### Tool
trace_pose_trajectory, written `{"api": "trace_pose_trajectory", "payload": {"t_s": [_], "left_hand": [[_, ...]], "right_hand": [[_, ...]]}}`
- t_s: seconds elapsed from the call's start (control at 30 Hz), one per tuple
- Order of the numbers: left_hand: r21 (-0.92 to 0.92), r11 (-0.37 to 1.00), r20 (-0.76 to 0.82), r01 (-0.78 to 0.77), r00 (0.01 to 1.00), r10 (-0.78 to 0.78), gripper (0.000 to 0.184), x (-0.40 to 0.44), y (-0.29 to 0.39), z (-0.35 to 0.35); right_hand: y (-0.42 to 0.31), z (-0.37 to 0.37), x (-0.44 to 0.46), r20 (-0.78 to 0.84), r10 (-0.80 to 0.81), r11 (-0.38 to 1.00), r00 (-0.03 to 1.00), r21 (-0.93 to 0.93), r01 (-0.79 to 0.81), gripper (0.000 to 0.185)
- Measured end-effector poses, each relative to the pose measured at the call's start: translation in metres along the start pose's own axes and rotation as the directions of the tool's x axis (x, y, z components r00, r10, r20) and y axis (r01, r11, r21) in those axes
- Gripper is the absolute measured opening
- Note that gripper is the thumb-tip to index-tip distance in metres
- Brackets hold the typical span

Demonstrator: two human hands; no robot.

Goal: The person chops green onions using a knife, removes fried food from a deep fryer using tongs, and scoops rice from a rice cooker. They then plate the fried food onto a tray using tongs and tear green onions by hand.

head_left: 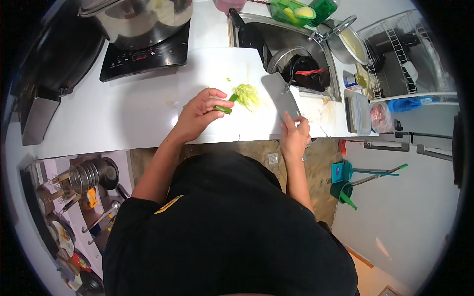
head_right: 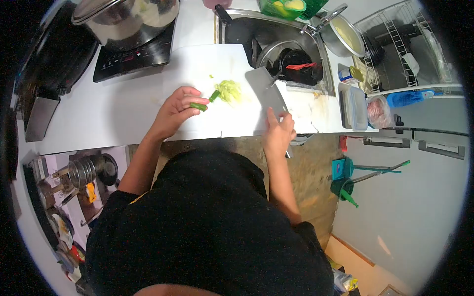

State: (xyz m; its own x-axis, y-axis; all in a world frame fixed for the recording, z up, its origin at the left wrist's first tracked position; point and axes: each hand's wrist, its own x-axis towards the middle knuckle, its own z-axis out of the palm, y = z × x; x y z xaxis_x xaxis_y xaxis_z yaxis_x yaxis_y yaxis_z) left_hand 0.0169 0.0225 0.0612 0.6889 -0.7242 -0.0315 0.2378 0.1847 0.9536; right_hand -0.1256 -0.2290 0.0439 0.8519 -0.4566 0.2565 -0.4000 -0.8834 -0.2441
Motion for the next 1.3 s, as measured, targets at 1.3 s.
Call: {"api": "trace_pose_trajectory", "payload": {"t_s": [1.3], "left_hand": [[-0.168,0.982,-0.261,-0.089,0.964,0.043,0.022,0.011,-0.002,0.033]], "right_hand": [[-0.106,-0.03,0.051,-0.348,-0.42,0.6,0.838,0.587,0.544,0.017]]}}
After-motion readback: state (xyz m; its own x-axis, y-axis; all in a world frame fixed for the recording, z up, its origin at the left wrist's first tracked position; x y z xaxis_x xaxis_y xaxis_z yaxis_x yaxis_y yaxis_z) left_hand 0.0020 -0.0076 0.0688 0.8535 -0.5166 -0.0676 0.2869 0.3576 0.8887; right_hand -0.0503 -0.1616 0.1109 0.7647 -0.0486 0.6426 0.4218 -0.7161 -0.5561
